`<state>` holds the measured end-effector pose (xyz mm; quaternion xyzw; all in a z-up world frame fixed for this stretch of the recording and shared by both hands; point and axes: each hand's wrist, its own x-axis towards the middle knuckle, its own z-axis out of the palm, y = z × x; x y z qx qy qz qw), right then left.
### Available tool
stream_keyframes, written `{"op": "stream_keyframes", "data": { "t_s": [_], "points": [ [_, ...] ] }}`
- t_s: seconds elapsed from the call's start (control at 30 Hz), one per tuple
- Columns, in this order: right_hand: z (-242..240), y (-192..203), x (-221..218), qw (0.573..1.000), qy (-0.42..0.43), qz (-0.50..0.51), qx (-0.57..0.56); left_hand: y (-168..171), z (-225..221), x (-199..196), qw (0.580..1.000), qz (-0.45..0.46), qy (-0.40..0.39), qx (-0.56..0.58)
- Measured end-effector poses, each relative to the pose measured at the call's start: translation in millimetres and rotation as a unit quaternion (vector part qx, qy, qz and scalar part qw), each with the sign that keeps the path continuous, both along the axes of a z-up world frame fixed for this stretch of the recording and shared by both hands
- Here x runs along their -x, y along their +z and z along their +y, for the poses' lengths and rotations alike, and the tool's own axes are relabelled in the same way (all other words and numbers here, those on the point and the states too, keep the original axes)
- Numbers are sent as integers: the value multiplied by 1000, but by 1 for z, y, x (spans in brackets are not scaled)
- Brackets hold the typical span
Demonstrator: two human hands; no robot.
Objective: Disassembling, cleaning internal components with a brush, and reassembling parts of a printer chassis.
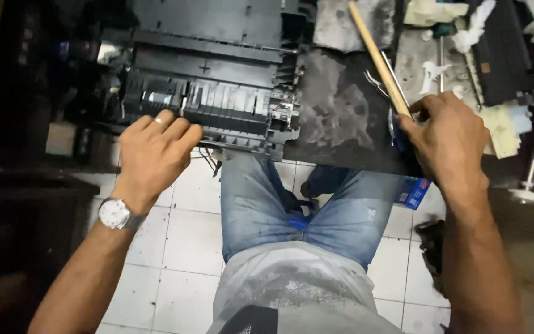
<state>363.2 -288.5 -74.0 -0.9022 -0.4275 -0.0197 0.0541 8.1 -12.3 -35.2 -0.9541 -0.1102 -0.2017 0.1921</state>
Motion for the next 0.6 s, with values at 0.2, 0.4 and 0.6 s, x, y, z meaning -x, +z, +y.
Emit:
{"op": "stream_keyframes", "data": {
  "t_s": [0.2, 0.4, 0.6],
  "points": [
    [-20, -8, -32, 996, -4, 82, 23, -6, 6, 1, 1000, -27, -2, 15],
    [-86, -13, -11, 816, -135, 428, -365, -6, 1, -2, 992, -59, -15, 114],
    [-11, 0, 80, 797, 177, 369, -443, -19, -5, -4, 982, -82, 11, 170]
  ]
}}
